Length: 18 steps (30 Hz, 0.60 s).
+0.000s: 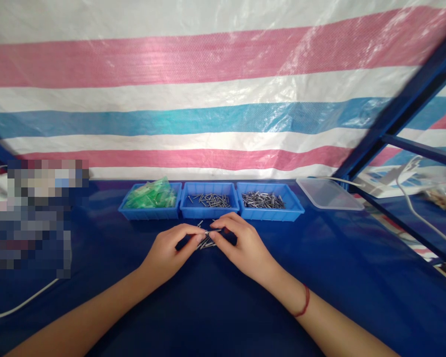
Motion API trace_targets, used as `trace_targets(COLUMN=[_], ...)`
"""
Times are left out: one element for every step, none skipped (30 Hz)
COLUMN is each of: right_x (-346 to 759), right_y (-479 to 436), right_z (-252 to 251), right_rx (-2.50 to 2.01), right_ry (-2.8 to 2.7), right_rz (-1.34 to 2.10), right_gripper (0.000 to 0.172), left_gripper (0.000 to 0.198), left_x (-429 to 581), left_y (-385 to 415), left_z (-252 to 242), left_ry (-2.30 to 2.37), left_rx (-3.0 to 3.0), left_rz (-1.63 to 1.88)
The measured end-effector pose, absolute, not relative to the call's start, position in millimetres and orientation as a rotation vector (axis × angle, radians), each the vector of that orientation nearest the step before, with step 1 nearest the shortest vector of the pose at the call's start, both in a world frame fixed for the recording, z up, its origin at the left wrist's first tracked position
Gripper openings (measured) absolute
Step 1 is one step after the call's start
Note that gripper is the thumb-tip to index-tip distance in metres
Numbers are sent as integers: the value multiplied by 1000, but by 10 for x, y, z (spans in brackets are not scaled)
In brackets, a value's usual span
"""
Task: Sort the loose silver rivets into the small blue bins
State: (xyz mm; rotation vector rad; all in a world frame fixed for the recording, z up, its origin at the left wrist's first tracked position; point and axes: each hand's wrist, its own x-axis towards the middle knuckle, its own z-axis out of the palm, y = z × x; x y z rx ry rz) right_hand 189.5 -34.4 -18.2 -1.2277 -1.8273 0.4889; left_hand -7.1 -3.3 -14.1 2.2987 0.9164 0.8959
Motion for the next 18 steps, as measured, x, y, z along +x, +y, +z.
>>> trace_targets(right_x=[1895, 1894, 1892, 1888, 1885, 1880, 1875, 1870, 1864, 1857, 1848, 1839, 1829, 1818, 1808, 1799, 1791, 1785], right_y=[-344, -345, -346, -348, -350, -353, -357, -362, -367, -373, -379, -386, -393, -400, -406, -413, -419, -425], right_z=[-180, -180, -180, -181, -181, -180, -178, -174, -168, -162, -155, -150, -146, -145, -145, -148, -153, -159], right_rx=[-1226, -1219, -1210, -1202, -1194, -1186, -1181, -1177, -1174, -1173, -1176, -1178, -1178, -1174, -1169, -1162, -1157, -1155], right_ry=[-1830, -1834, -1837, -1838, -1837, -1833, -1827, -1818, -1807, -1791, -1773, -1752, -1733, -1718, -1707, -1699, -1695, -1692], right_rz=[496, 507, 522, 540, 557, 568, 576, 578, 577, 574, 573, 573, 576, 580, 586, 593, 601, 606], right_gripper=[15, 16, 17, 17, 18, 17, 17, 16, 16, 15, 14, 14, 13, 13, 13, 13, 13, 13], left_gripper=[16, 16, 15, 14, 13, 12, 12, 13, 14, 15, 16, 19, 23, 24, 24, 23, 22, 21], left_x=[-70, -69, -68, -67, -66, -66, -66, -66, -66, -65, -63, -60, -56, -51, -45, -39, -33, -29], left_y=[-38, -41, -43, -44, -42, -39, -34, -29, -24, -21, -21, -23, -28, -36, -45, -54, -63, -72], left_z=[-133, -126, -119, -113, -109, -107, -108, -113, -119, -127, -135, -141, -144, -144, -140, -133, -125, -116], left_ry=[920, 924, 932, 942, 952, 963, 973, 978, 979, 976, 973, 971, 965, 951, 928, 900, 874, 855], left_rx=[2279, 2257, 2232, 2206, 2181, 2161, 2147, 2136, 2123, 2109, 2096, 2089, 2096, 2118, 2152, 2189, 2219, 2238], left_rz=[916, 941, 961, 973, 974, 962, 937, 908, 880, 856, 840, 830, 817, 799, 774, 751, 734, 728])
